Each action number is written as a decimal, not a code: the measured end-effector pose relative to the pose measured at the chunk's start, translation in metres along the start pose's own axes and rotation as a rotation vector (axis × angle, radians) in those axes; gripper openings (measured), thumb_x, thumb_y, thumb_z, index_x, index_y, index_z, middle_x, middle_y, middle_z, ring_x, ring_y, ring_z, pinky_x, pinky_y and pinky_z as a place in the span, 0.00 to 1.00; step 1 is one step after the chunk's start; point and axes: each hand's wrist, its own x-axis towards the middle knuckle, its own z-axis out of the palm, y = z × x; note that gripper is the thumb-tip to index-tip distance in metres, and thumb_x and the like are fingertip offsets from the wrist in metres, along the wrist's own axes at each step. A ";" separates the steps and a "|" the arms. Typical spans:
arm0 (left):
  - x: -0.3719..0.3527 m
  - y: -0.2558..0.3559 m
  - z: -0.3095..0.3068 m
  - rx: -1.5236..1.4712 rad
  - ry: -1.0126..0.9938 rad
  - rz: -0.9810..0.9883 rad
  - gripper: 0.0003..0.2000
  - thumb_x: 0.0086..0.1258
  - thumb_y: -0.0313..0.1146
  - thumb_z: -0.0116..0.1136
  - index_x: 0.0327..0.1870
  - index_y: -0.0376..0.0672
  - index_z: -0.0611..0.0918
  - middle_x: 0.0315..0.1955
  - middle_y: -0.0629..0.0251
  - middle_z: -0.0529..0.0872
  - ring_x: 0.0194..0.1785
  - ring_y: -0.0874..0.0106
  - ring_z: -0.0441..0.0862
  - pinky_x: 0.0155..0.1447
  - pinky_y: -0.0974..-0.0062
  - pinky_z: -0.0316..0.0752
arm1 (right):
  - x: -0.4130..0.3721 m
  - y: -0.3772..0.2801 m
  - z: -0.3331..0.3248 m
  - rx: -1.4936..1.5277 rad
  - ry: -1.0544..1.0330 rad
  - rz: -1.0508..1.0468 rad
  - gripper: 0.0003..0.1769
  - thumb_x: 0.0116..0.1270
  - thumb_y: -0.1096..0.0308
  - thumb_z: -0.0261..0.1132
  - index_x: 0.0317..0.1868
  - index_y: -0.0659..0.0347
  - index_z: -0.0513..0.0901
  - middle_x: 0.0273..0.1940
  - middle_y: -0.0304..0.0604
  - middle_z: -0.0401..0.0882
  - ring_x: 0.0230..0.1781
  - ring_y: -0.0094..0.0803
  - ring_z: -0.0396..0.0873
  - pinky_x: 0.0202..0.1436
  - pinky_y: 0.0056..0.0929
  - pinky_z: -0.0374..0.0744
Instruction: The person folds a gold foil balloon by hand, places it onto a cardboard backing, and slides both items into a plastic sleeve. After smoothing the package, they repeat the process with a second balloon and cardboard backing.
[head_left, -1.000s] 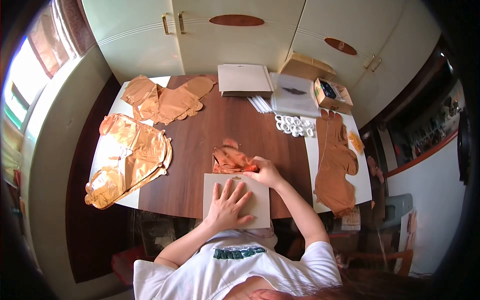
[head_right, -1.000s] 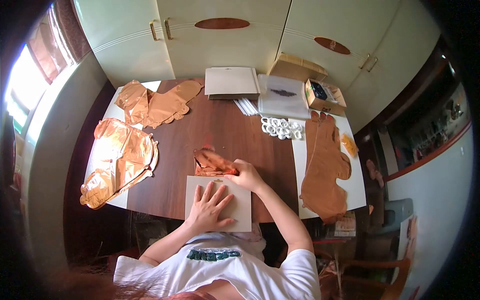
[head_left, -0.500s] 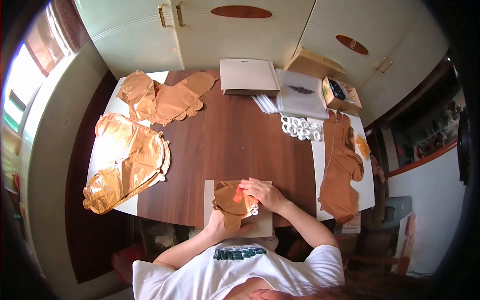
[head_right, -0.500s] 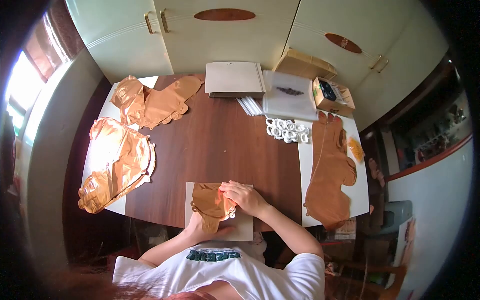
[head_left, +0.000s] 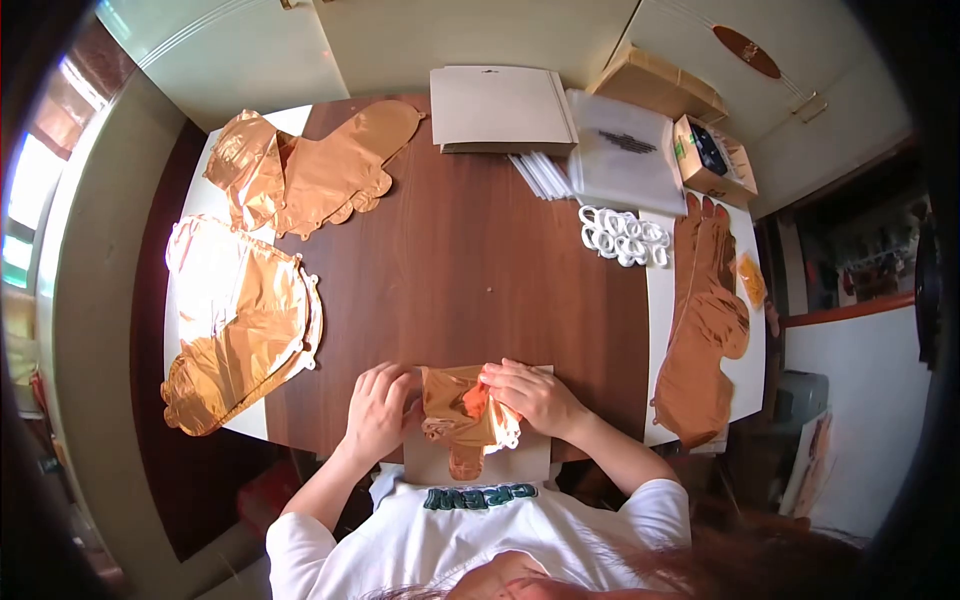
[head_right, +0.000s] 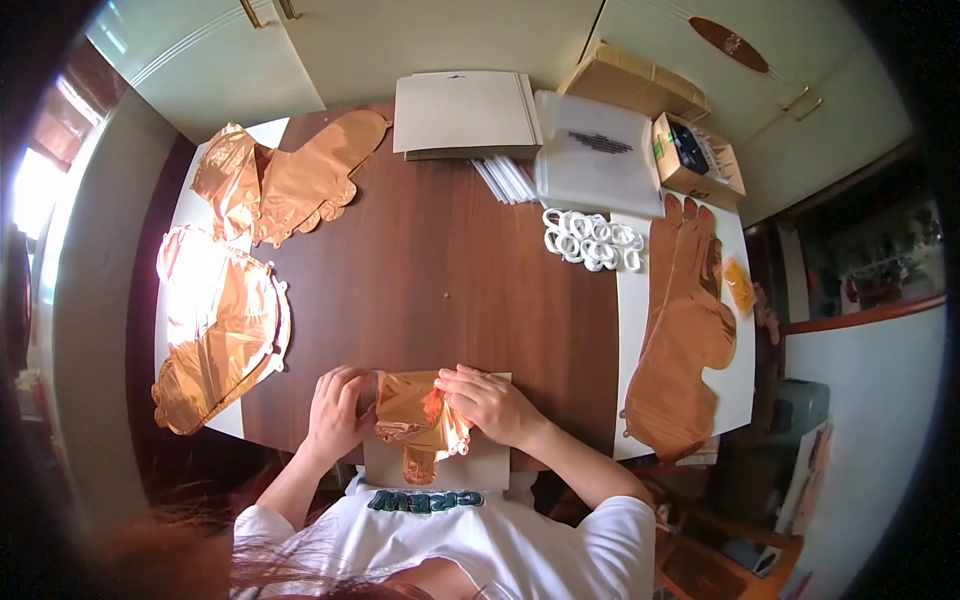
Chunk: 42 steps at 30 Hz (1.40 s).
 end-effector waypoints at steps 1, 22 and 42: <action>0.008 0.003 0.001 -0.010 -0.021 0.049 0.17 0.54 0.27 0.64 0.46 0.40 0.80 0.50 0.58 0.81 0.58 0.58 0.77 0.62 0.59 0.69 | 0.000 0.000 -0.001 -0.005 -0.007 0.000 0.10 0.67 0.71 0.55 0.43 0.65 0.79 0.55 0.45 0.79 0.61 0.40 0.75 0.68 0.42 0.72; 0.010 0.001 0.008 0.179 -0.248 0.305 0.24 0.58 0.31 0.57 0.60 0.47 0.80 0.58 0.66 0.82 0.65 0.70 0.73 0.66 0.65 0.64 | -0.004 -0.009 -0.016 -0.220 -0.009 -0.057 0.13 0.64 0.72 0.59 0.48 0.64 0.83 0.55 0.44 0.81 0.59 0.35 0.77 0.65 0.36 0.74; 0.003 0.003 -0.002 0.188 -0.312 0.267 0.27 0.58 0.34 0.58 0.62 0.42 0.77 0.63 0.66 0.77 0.67 0.71 0.72 0.69 0.63 0.61 | -0.008 -0.006 -0.014 -0.209 0.009 -0.042 0.12 0.65 0.72 0.59 0.47 0.63 0.83 0.53 0.43 0.82 0.56 0.35 0.80 0.63 0.36 0.78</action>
